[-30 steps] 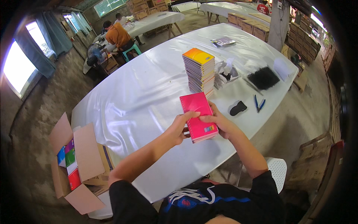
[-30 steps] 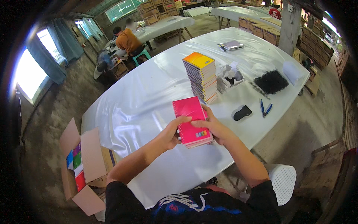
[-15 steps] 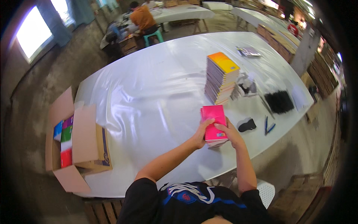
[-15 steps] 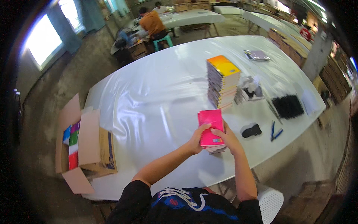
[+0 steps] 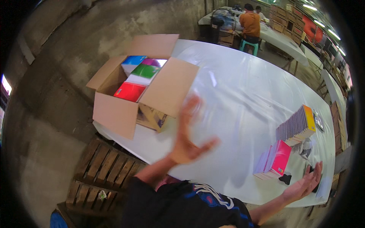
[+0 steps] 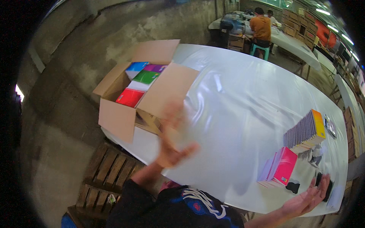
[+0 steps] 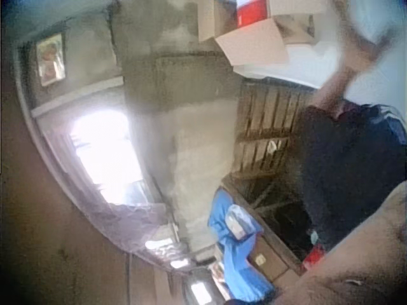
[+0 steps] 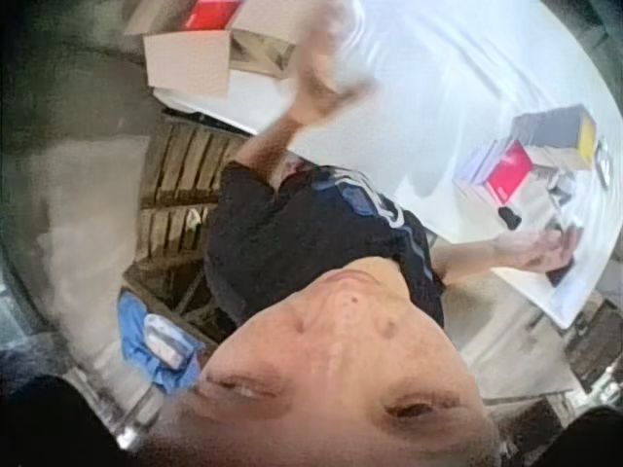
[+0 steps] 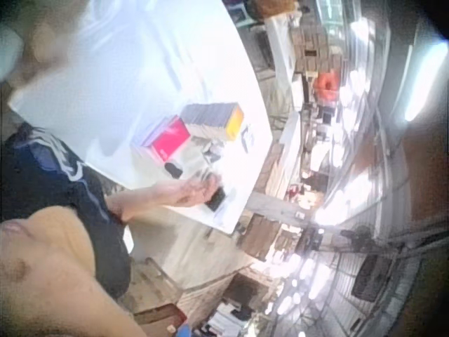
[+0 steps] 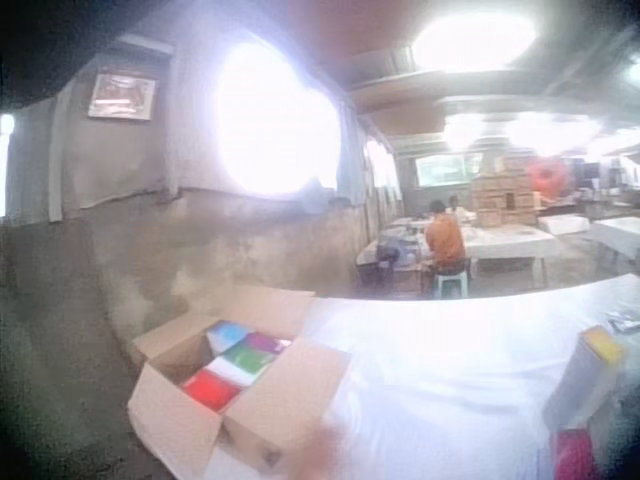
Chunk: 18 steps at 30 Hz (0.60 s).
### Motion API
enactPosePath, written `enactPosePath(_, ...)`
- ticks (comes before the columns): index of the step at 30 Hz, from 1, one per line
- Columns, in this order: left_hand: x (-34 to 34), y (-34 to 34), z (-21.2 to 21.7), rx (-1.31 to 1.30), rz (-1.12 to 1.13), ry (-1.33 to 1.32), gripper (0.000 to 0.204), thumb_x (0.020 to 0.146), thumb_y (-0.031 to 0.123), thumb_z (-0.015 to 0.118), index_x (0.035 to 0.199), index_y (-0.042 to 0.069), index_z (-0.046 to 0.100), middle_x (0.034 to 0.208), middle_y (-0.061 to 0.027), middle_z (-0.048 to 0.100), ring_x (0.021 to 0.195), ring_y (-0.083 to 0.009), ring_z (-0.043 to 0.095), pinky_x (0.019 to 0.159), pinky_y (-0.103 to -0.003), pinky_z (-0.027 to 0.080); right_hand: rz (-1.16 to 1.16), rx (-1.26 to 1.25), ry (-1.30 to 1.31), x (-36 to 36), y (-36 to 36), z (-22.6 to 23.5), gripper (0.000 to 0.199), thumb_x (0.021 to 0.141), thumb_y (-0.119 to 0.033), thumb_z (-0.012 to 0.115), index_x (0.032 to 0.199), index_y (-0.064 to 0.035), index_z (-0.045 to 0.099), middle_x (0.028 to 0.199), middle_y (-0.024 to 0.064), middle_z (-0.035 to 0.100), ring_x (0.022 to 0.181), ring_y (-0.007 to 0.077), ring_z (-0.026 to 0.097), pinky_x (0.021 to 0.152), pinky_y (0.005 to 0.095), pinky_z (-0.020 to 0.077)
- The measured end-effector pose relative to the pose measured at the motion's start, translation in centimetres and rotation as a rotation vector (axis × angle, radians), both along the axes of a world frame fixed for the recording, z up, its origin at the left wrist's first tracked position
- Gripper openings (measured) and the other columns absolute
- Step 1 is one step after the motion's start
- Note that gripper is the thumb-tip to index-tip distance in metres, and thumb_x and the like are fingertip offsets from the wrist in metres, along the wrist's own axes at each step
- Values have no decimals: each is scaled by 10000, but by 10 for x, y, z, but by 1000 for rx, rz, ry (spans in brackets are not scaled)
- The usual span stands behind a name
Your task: The person takes several stacks of pink notebooks from a cardboard box and places them on a table, then uses blue-handled shears to cut or crimp the metal spiral bindings.
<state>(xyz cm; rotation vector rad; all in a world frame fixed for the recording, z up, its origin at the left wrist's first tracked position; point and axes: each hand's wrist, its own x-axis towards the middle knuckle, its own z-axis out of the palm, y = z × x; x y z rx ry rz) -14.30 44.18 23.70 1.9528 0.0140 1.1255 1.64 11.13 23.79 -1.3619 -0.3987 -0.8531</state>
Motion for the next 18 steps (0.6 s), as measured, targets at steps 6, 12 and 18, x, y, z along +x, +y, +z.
enactPosePath(6,-101,229,61,-553,378,-241,672,824,201,639,1378,43,294,1385,-101,344,1287,-268,354,1057,-429,302,671,-599,84,-58,187,5,321,734,-29,659,1050,-25,597,1226,158,504,1149,278,482,1003,383,356)
enactPosePath(12,-122,367,27,-1073,558,24,808,799,504,587,1429,111,269,1455,-146,243,1342,-285,224,1118,-464,149,840,-658,13,-116,337,9,425,773,-159,699,1167,-56,579,1343,185,417,1236,329,405,1032,428,313)
enactPosePath(18,-118,450,-26,-1148,473,517,872,808,563,557,1475,137,190,1489,-160,215,1384,-317,162,1095,-535,145,620,-820,-32,-109,432,6,650,827,-428,635,1346,-86,445,1476,228,206,1370,372,192,1094,491,183)
